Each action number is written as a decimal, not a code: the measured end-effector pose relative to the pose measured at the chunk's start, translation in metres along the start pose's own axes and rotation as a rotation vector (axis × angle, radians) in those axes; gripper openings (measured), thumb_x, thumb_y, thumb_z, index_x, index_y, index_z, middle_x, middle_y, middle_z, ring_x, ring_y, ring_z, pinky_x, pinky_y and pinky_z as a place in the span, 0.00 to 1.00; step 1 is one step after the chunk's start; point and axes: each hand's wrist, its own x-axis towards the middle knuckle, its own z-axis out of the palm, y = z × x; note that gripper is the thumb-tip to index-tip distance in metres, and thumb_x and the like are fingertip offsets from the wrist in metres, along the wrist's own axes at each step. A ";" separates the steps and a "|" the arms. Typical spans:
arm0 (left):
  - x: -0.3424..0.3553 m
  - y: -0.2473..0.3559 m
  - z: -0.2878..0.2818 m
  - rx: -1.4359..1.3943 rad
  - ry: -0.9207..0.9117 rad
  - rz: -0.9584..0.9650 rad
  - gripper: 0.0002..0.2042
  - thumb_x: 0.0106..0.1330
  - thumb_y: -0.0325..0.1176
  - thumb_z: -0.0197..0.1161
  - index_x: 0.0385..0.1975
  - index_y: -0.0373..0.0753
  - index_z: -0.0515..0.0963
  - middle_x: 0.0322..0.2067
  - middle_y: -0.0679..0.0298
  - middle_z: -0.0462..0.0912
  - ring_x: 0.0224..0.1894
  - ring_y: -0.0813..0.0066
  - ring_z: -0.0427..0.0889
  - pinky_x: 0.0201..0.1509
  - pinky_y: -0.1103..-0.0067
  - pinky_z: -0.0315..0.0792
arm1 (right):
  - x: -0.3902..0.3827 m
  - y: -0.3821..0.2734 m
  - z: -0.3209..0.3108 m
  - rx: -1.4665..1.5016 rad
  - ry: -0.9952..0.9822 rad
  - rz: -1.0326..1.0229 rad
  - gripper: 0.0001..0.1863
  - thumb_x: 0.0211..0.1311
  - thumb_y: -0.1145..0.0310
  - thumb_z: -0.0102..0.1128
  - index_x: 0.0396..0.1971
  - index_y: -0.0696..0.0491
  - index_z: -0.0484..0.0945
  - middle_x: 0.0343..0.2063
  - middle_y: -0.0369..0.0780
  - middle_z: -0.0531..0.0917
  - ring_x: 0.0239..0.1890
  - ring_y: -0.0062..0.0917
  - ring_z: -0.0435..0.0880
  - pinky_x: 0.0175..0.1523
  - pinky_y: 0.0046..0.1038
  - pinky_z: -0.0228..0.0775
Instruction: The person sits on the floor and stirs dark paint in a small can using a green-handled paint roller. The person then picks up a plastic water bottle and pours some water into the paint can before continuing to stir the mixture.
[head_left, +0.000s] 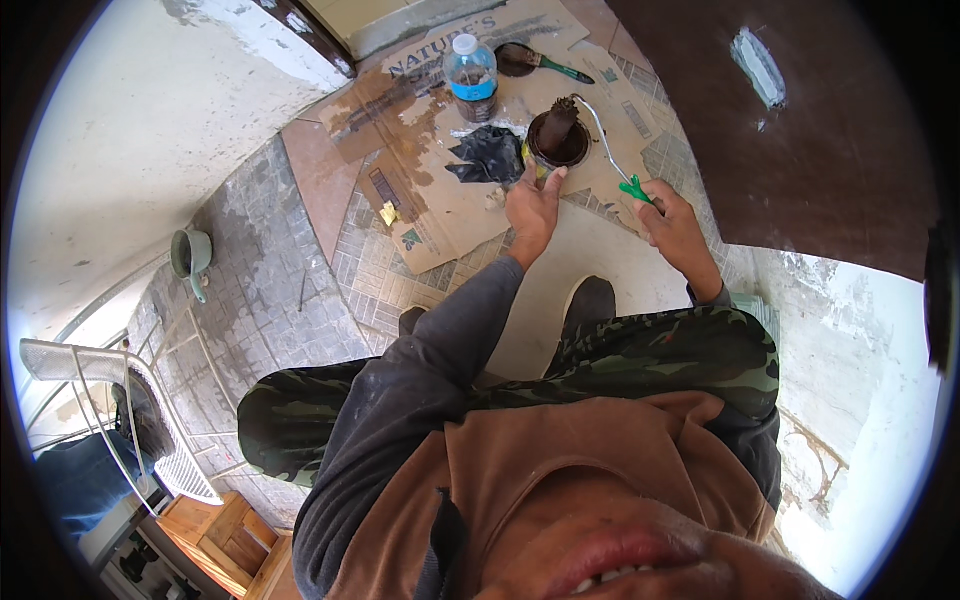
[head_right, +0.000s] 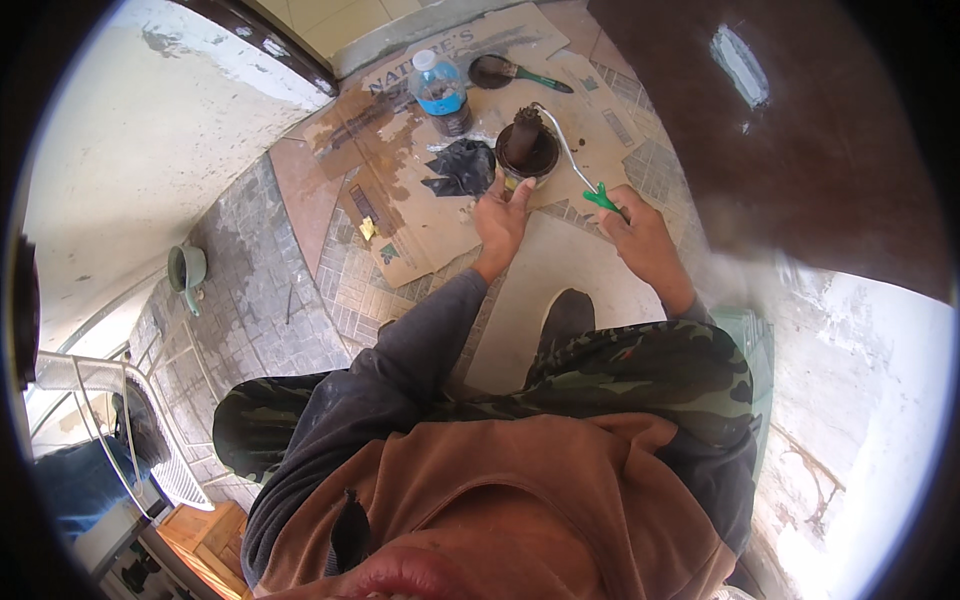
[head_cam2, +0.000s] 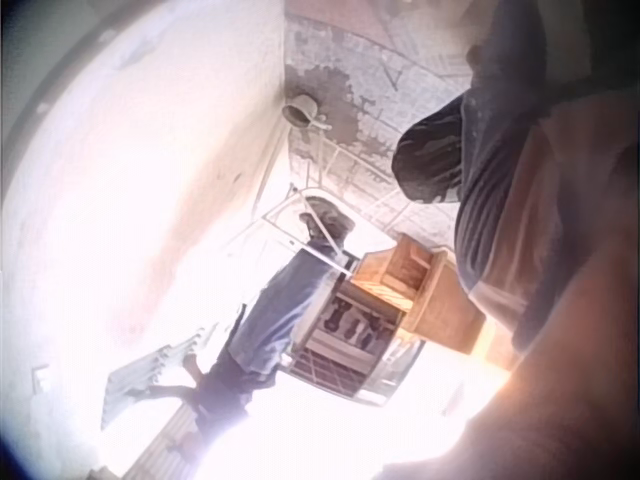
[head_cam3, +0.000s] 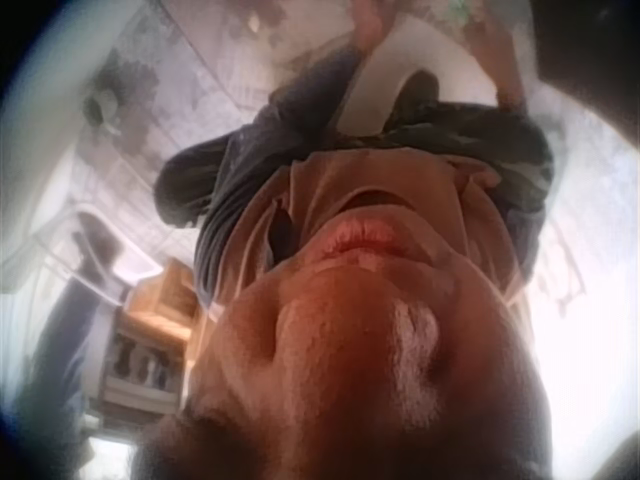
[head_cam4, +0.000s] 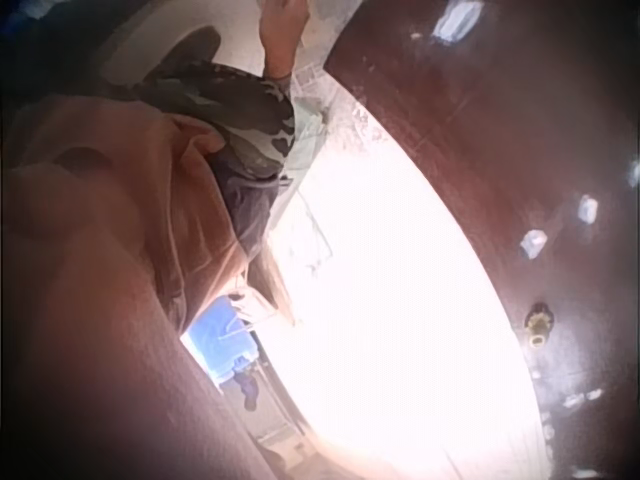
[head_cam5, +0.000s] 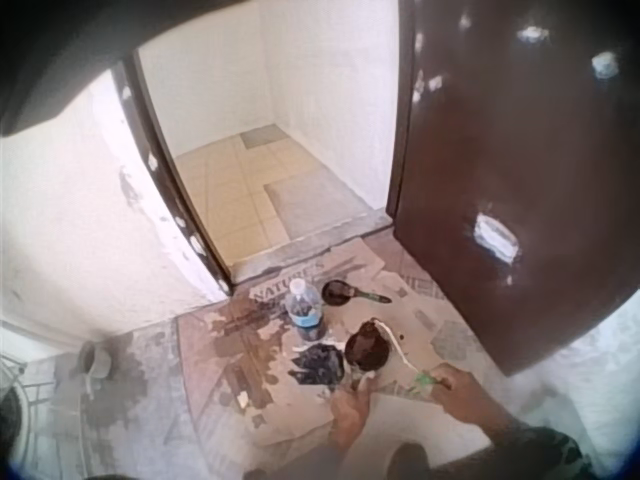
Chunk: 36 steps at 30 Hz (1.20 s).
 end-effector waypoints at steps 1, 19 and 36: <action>0.000 0.000 0.000 -0.008 -0.019 -0.027 0.39 0.65 0.59 0.73 0.65 0.31 0.79 0.27 0.49 0.88 0.32 0.52 0.89 0.40 0.63 0.79 | 0.004 0.001 0.003 -0.065 0.021 -0.069 0.13 0.72 0.69 0.62 0.53 0.55 0.80 0.29 0.42 0.85 0.28 0.23 0.79 0.38 0.32 0.73; 0.001 -0.007 0.005 -0.033 0.015 0.027 0.36 0.67 0.52 0.75 0.64 0.26 0.77 0.21 0.55 0.81 0.23 0.78 0.75 0.30 0.71 0.71 | -0.007 -0.008 -0.008 0.046 -0.032 0.041 0.13 0.73 0.71 0.62 0.53 0.55 0.80 0.31 0.37 0.84 0.34 0.21 0.79 0.41 0.28 0.72; 0.003 -0.011 0.008 -0.034 0.044 0.062 0.36 0.67 0.55 0.75 0.61 0.26 0.80 0.21 0.56 0.82 0.22 0.75 0.77 0.30 0.71 0.72 | -0.001 0.000 0.029 -0.380 0.026 -0.143 0.13 0.73 0.65 0.62 0.52 0.54 0.78 0.35 0.55 0.86 0.40 0.56 0.86 0.44 0.48 0.75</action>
